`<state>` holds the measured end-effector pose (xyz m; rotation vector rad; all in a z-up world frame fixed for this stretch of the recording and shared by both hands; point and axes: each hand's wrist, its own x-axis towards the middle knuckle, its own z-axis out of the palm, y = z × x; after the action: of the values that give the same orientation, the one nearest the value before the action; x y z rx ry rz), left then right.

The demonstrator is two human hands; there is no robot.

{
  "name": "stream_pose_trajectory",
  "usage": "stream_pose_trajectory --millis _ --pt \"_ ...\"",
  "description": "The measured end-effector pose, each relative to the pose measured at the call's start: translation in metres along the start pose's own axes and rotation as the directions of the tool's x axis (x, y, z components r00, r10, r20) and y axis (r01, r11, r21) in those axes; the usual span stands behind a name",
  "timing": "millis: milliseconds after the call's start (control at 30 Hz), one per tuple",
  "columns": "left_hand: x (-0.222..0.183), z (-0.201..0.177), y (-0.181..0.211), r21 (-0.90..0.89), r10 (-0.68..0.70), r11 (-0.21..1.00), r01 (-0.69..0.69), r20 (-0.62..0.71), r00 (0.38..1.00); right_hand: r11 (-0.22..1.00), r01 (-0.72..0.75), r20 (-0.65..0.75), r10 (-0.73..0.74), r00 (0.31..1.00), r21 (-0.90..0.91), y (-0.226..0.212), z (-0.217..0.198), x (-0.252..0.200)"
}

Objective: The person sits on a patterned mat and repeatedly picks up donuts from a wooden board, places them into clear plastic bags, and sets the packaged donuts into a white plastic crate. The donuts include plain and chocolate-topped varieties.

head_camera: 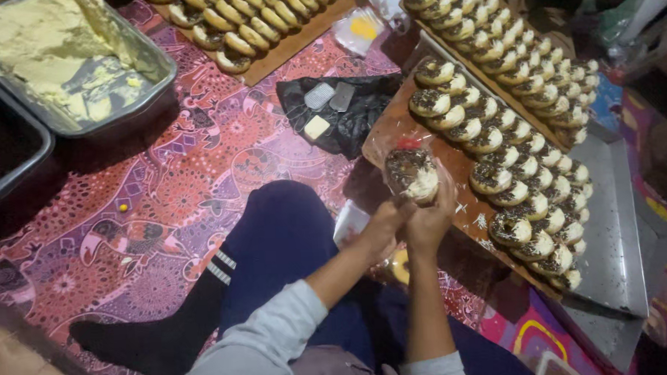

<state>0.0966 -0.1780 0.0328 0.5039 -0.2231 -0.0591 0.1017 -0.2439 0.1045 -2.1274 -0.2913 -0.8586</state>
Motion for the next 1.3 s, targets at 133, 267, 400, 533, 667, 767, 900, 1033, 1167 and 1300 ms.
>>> stream_pose_trajectory --millis 133,267,400,533,667,767,900,1033,1167,1300 --pt "-0.028 0.019 0.043 0.841 0.385 0.535 -0.080 -0.158 0.909 0.991 -0.098 -0.010 0.100 0.995 0.089 0.003 -0.001 -0.006" --pt "-0.033 0.013 0.074 0.957 0.459 -0.079 -0.279 0.283 0.842 1.000 -0.028 -0.049 0.028 0.998 0.010 0.005 -0.001 -0.016" --pt "-0.045 0.008 0.078 0.799 0.199 -0.314 -0.513 0.584 0.787 0.999 -0.001 -0.029 0.002 1.000 0.034 0.009 -0.007 -0.023" --pt "-0.050 0.010 0.058 0.880 0.623 0.244 -0.408 0.180 0.761 0.900 -0.305 0.073 0.297 0.952 0.311 0.012 -0.005 -0.038" --pt "-0.011 -0.015 0.044 0.040 0.015 0.999 0.002 -0.418 0.908 0.841 -0.368 0.141 0.340 0.930 0.397 0.011 0.013 -0.060" --pt "-0.020 -0.019 0.027 0.022 -0.120 0.990 0.140 -0.389 0.913 0.930 -0.189 0.159 0.145 0.977 0.315 0.013 0.026 -0.060" --pt "-0.073 -0.024 0.036 0.877 0.317 0.470 -0.104 -0.058 0.947 0.795 -0.515 0.344 0.408 0.845 0.320 0.024 0.024 -0.068" --pt "-0.092 -0.042 0.088 0.895 0.034 -0.132 -0.427 0.434 0.900 0.704 -0.589 0.604 0.283 0.745 0.397 0.028 0.018 -0.073" --pt "-0.105 -0.051 0.117 0.839 0.133 -0.079 -0.539 0.545 0.828 0.489 -0.844 0.860 0.310 0.406 0.222 0.010 0.004 -0.083" --pt "-0.124 -0.044 0.121 0.875 0.349 -0.098 -0.473 0.476 0.807 0.813 -0.536 0.826 0.131 0.548 0.227 -0.025 -0.006 -0.072"
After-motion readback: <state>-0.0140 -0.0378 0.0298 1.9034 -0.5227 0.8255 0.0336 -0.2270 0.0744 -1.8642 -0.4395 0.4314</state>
